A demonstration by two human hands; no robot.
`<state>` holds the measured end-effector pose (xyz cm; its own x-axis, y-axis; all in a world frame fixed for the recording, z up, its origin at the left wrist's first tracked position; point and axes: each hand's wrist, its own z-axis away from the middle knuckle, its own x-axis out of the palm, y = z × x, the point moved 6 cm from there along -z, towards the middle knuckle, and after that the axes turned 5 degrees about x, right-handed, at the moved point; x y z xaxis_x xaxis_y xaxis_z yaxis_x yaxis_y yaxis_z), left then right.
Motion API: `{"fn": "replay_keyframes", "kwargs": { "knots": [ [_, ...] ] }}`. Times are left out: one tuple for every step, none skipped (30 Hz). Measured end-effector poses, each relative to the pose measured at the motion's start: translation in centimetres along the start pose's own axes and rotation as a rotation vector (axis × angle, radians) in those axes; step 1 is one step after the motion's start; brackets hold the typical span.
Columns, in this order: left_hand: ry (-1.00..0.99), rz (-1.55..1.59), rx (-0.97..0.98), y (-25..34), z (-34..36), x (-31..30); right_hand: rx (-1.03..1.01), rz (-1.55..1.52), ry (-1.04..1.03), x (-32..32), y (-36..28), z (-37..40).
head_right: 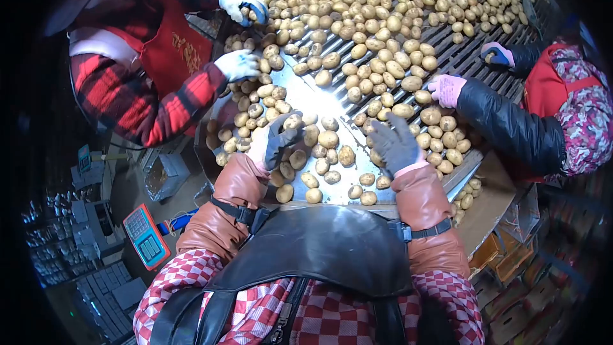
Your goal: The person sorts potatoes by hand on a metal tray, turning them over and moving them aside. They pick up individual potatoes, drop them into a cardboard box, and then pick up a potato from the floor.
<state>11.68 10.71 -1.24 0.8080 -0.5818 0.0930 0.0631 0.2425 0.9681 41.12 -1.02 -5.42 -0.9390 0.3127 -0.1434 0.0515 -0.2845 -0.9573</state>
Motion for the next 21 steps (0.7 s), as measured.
{"fn": "replay_keyframes", "kwargs": {
  "knots": [
    [-0.016,0.214,-0.064,0.4,0.1,1.2,0.199,-0.399,-0.163,1.2,0.8,0.4],
    [-0.025,0.212,-0.070,0.1,-0.1,1.3,0.394,-0.800,-0.327,2.9,0.4,1.2],
    [-0.060,0.305,-0.123,-0.7,-0.2,1.6,0.400,-0.641,-0.341,4.0,-0.5,1.7],
    [-0.092,0.402,-0.180,-1.6,-0.4,1.7,0.409,-0.480,-0.353,5.1,-1.6,1.8],
    [-0.131,0.396,-0.162,-2.0,-0.4,1.6,0.439,-0.545,-0.439,5.9,-1.8,1.9],
    [-0.131,0.396,-0.165,-2.7,-0.2,1.4,0.441,-0.547,-0.438,6.3,-1.6,1.6],
    [-0.113,0.422,-0.178,-3.0,0.1,1.6,0.473,-0.593,-0.490,7.1,-1.6,1.3],
    [-0.095,0.450,-0.189,-3.1,0.2,1.6,0.503,-0.636,-0.543,7.8,-1.7,1.3],
    [-0.094,0.451,-0.190,-3.2,0.1,1.5,0.491,-0.649,-0.581,8.0,-2.1,1.4],
    [-0.114,0.452,-0.213,-3.3,0.2,1.7,0.491,-0.647,-0.583,8.4,-3.9,1.5],
    [-0.134,0.455,-0.239,-3.5,0.2,1.8,0.478,-0.468,-0.593,8.9,-5.7,1.6],
    [-0.133,0.459,-0.243,-3.1,0.2,2.1,0.464,-0.291,-0.599,9.2,-6.5,1.7],
    [-0.183,0.314,-0.304,-2.4,0.4,2.9,0.253,-0.466,-0.600,10.0,-5.0,1.2],
    [-0.233,0.167,-0.361,-1.4,0.7,3.7,0.268,-0.456,-0.610,10.5,-6.7,1.8],
    [-0.293,-0.020,-0.370,0.3,1.5,4.6,0.091,-0.319,-0.603,11.3,-5.4,1.6],
    [-0.254,-0.002,-0.267,-1.0,1.5,4.6,-0.085,-0.183,-0.592,12.0,-4.2,1.5],
    [-0.138,-0.218,-0.310,-4.0,1.0,3.2,0.191,-0.135,-0.799,12.3,-4.1,1.9],
    [-0.024,-0.433,-0.350,-5.7,0.4,1.8,0.191,-0.136,-0.799,12.0,-4.0,1.9],
    [0.055,-0.638,-0.305,-3.4,0.1,1.4,0.354,-0.217,-0.701,11.3,-3.0,1.8],
    [0.134,-0.842,-0.259,-0.9,0.0,0.9,0.518,-0.297,-0.600,10.5,-1.9,1.9],
    [0.077,-0.919,-0.205,-1.7,-0.7,0.2,0.526,-0.340,-0.567,10.0,-0.7,1.7]
  ]
}}
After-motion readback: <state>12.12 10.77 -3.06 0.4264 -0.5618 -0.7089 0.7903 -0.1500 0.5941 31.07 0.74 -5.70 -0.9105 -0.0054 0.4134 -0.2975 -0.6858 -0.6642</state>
